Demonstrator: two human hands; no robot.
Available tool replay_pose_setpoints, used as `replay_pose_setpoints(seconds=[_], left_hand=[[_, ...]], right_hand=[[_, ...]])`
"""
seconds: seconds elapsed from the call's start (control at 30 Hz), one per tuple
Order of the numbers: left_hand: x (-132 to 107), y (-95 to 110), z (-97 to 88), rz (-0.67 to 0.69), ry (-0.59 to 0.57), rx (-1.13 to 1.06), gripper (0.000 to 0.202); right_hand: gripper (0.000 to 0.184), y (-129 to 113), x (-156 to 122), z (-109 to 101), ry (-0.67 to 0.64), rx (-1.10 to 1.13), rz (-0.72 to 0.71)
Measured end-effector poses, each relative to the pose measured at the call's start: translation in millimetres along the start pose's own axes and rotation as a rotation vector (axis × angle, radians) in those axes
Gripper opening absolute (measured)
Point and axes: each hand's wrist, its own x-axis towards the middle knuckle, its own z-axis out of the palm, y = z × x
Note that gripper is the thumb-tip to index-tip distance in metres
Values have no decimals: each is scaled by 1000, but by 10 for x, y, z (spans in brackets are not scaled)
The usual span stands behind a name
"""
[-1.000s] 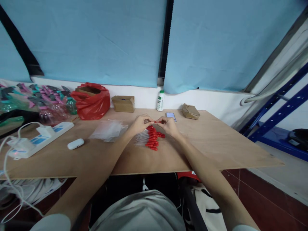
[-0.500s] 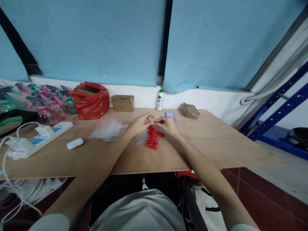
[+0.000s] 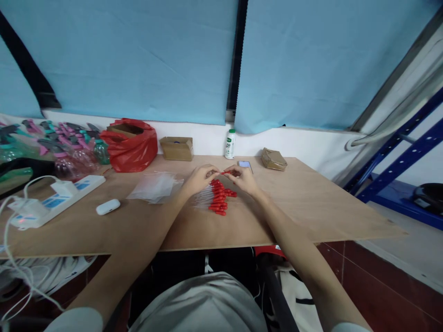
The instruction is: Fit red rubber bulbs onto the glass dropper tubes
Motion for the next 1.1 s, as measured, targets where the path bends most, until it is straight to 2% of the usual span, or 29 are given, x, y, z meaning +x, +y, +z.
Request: replay_pose_setpoints(seconds=[0.13,0.3,0.43,0.7,0.93,1.1], left_hand=[[13,-71,10,-115,56,-158,36],[61,-82,13,-340,191,-649,60],[76,8,37,-391,180,-866,73],[49,208,117,-394,175,-994,66],[18,256,86,-348,188,-997,60],[14,266,112,-342,193,-1026,61]], right_hand=[[32,15,4,-2,15,42,56],[37,8,15,-12,82,162,103],[39,-3,14,9,92,203,98],[36,-112,-15,86,62,193,101],[37,-134,-15,105,-1,252,73],[36,-115,-11,116,-4,326,115]])
